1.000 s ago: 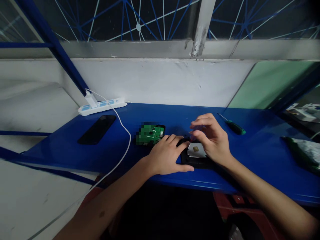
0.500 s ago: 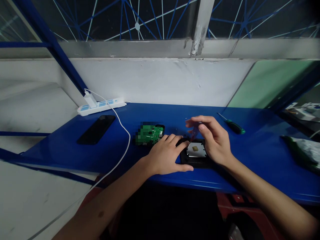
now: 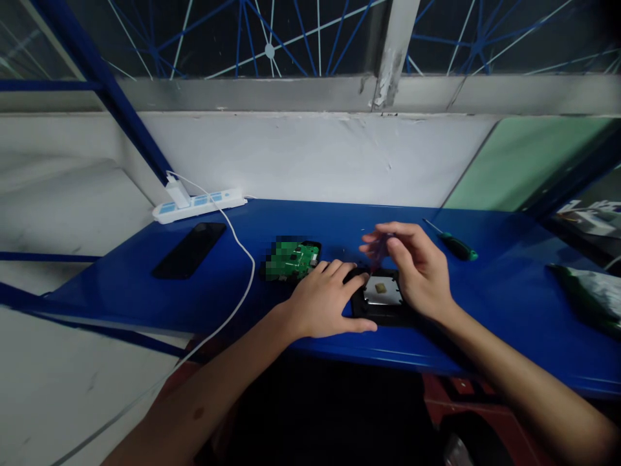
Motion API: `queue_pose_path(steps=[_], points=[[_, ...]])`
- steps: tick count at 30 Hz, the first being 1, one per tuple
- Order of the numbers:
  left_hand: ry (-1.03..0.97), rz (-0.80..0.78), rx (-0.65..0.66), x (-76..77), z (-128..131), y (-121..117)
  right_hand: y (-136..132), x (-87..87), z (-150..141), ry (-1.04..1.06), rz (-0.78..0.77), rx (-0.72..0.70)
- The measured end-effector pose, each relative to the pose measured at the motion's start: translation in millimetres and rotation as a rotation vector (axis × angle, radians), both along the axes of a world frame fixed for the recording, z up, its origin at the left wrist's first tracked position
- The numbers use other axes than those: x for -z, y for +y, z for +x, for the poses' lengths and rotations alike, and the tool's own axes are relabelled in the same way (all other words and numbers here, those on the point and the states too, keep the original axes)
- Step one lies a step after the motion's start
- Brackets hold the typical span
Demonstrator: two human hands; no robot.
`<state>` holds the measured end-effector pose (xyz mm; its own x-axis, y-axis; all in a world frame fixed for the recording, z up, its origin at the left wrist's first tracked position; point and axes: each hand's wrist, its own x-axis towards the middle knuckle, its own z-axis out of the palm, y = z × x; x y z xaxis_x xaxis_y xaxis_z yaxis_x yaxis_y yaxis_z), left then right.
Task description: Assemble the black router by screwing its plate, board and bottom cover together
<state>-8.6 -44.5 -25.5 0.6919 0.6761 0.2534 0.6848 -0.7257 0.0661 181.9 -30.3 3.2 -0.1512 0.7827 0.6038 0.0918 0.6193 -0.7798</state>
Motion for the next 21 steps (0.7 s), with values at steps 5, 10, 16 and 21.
queue_pose_path(steps=[5,10,16,21], points=[[-0.010,-0.008,0.007,0.0,0.2,0.6,1.6,2.7,1.2,-0.010,0.033,-0.017],[-0.013,-0.010,0.009,1.1,-0.1,0.5,5.0,4.0,3.3,-0.080,0.092,0.032],[-0.013,-0.004,-0.001,0.9,-0.5,-1.0,6.4,1.4,4.0,-0.079,0.136,0.066],[-0.001,0.009,-0.004,0.4,-0.2,-1.5,4.9,-2.4,3.4,-0.019,0.082,0.063]])
